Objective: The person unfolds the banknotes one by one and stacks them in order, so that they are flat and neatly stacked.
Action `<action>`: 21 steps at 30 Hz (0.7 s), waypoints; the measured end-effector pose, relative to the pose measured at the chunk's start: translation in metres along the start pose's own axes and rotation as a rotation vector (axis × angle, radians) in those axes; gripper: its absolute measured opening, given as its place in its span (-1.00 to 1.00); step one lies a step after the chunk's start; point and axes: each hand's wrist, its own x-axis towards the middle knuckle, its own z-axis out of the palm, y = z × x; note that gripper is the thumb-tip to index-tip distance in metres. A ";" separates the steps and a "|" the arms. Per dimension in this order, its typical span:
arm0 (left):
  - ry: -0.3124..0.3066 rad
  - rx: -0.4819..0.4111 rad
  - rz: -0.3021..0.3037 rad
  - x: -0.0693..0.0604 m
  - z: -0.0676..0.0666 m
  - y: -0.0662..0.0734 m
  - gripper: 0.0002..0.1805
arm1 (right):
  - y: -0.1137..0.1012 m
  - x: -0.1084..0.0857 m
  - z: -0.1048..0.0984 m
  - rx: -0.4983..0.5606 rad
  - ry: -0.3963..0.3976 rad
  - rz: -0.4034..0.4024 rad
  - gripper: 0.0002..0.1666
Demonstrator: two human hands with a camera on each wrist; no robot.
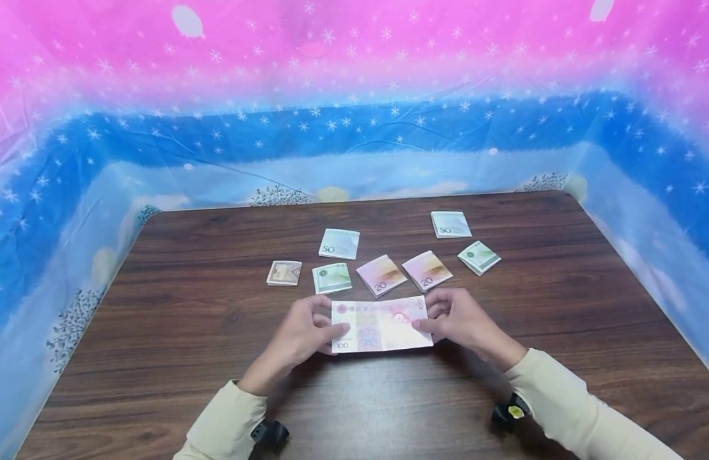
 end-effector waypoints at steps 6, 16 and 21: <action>-0.050 0.328 0.034 0.002 -0.001 -0.001 -0.66 | 0.004 0.002 0.001 -0.261 -0.005 -0.104 -0.70; -0.022 0.605 0.050 0.003 0.004 0.000 -0.60 | 0.005 0.002 0.006 -0.506 0.025 -0.110 -0.62; -0.004 0.632 0.031 0.002 0.005 0.001 -0.45 | 0.005 0.000 0.006 -0.607 0.061 -0.112 -0.42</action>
